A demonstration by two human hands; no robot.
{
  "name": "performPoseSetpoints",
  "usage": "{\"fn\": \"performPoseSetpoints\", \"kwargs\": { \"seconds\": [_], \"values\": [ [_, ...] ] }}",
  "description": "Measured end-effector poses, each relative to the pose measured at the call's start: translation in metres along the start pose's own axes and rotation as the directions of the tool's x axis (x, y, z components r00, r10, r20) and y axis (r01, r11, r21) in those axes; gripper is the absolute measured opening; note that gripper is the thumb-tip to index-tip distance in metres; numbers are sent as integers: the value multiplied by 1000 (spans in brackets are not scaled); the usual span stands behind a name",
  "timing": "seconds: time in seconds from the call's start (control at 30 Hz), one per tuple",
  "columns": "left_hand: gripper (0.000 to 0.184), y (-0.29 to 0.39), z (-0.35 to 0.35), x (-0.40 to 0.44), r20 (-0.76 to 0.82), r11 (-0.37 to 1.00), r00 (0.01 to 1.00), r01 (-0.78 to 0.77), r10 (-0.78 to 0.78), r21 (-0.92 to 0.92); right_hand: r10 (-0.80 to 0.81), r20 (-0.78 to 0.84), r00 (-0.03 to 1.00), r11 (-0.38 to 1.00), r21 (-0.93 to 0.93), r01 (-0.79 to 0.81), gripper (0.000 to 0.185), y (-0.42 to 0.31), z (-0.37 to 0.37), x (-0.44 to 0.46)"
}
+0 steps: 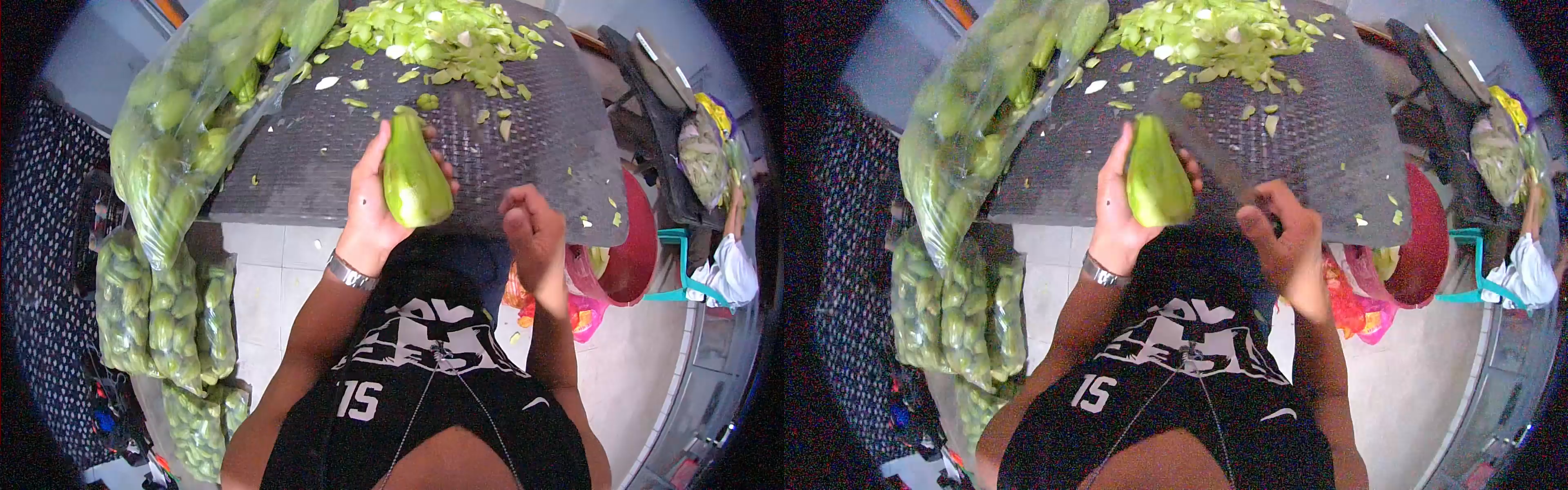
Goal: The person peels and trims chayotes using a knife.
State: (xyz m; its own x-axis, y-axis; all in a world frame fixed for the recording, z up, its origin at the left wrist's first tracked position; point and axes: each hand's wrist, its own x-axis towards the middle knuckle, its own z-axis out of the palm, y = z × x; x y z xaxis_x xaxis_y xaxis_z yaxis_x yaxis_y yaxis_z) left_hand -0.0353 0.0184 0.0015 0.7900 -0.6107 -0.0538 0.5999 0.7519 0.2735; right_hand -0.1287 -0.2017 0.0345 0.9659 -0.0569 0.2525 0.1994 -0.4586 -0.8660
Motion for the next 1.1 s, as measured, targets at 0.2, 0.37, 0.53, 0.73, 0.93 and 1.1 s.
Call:
{"fn": "performPoseSetpoints", "kwargs": {
  "seconds": [0.2, 0.37, 0.53, 0.73, 0.93, 1.1],
  "values": [
    [49, -11, 28, -3, -263, 998, 964, -20, 36, 64, 74, -2, 997, 997, -34, -74, 40, -8, -1, -6],
    [46, -20, 13, -2, -227, 1000, 973, -30, 31, 9, -5, 51, 999, 965, -263, 18, 46, -20, 0, -8],
    [52, -22, 4, -4, -125, 998, 991, 52, -47, 33, -143, 149, 979, 885, -423, 193, 55, -25, 2, -4],
    [53, -29, 11, -6, -222, 996, 975, 39, -22, 75, -233, 207, 950, 851, -429, 302, 58, -27, 5, 5],
    [53, -29, 5, -5, -143, 996, 988, 58, -49, 64, -240, 223, 945, 851, -421, 315, 58, -27, 7, 7],
    [46, -41, 41, -20, -241, 957, 954, -108, 175, 270, -229, 239, 944, 870, -385, 308, 55, -23, 2, 13]
  ]
}}
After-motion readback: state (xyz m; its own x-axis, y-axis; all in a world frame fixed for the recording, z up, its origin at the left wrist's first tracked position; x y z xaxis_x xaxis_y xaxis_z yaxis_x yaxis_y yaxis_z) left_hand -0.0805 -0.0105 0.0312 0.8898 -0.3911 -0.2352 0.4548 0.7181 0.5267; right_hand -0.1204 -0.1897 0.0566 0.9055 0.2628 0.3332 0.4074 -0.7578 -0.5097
